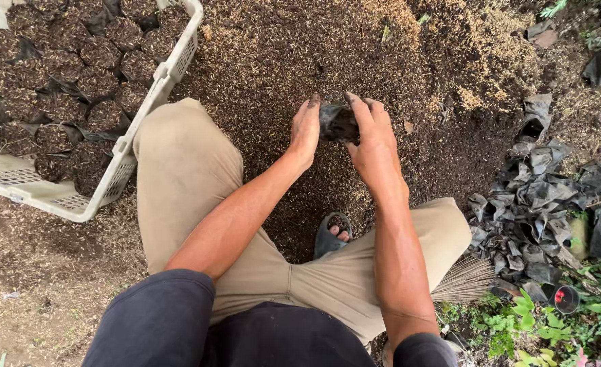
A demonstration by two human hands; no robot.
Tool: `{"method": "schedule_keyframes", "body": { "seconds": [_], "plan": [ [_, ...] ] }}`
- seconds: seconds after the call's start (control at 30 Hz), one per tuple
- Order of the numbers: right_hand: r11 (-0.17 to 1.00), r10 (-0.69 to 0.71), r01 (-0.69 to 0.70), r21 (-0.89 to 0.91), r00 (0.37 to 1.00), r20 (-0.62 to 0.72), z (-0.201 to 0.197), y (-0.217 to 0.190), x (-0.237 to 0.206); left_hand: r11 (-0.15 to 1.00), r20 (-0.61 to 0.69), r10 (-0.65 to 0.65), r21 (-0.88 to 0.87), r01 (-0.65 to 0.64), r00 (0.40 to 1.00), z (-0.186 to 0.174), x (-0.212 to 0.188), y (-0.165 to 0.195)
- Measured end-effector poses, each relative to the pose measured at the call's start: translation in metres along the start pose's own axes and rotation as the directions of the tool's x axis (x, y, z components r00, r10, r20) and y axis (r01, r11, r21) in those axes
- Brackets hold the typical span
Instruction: The person scoops soil from a pile on the ground, fills small black plastic nursery bags by hand, and places the filled bags into a white plastic crate. The person repeats this process continuously.
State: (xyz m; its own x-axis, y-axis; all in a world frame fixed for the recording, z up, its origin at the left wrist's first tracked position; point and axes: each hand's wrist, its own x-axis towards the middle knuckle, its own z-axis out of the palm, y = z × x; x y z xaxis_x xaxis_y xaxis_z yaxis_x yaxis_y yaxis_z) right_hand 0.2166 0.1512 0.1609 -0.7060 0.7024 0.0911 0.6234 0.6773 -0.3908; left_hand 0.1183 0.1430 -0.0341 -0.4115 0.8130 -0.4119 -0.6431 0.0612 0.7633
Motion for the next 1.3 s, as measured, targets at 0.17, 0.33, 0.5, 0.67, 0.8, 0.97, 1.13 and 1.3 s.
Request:
{"method": "schedule_keyframes", "body": {
  "seconds": [0.17, 0.33, 0.5, 0.67, 0.8, 0.97, 1.13, 1.3],
  "plan": [
    [0.95, -0.007, 0.022, 0.311, 0.999, -0.049, -0.001, 0.01, -0.001, 0.985, 0.033, -0.165, -0.036, 0.166, 0.986, 0.003, -0.007, 0.007],
    [0.839, 0.193, -0.143, 0.525, 0.98, -0.043, 0.005, 0.036, 0.0, 0.961, 0.043, -0.241, -0.127, 0.245, 0.97, 0.002, -0.003, 0.0],
    [0.864, 0.369, -0.388, 0.321, 0.921, 0.122, 0.027, 0.053, 0.003, 0.993, 0.152, -0.022, -0.113, 0.04, 0.988, 0.006, -0.008, 0.003],
    [0.847, 0.465, -0.443, 0.295, 0.885, -0.008, 0.035, 0.056, 0.007, 0.989, 0.213, -0.146, 0.057, 0.137, 0.966, 0.017, -0.022, 0.028],
    [0.869, 0.438, -0.391, 0.304, 0.893, -0.103, 0.03, 0.053, 0.008, 0.977, 0.314, 0.018, 0.194, -0.082, 0.949, 0.022, -0.03, 0.033],
    [0.951, 0.296, -0.273, 0.146, 0.941, -0.166, 0.039, 0.036, 0.0, 0.9, 0.037, -0.001, 0.435, -0.015, 0.999, 0.023, -0.026, 0.029],
    [0.913, 0.391, -0.369, 0.175, 0.913, -0.113, 0.046, 0.047, 0.006, 0.807, -0.009, 0.07, 0.588, -0.051, 0.998, 0.028, -0.028, 0.053],
    [0.928, 0.305, -0.272, 0.254, 0.947, -0.098, 0.042, 0.075, 0.019, 0.968, 0.119, -0.176, 0.203, 0.149, 0.977, 0.029, -0.035, 0.083]
  ]
}}
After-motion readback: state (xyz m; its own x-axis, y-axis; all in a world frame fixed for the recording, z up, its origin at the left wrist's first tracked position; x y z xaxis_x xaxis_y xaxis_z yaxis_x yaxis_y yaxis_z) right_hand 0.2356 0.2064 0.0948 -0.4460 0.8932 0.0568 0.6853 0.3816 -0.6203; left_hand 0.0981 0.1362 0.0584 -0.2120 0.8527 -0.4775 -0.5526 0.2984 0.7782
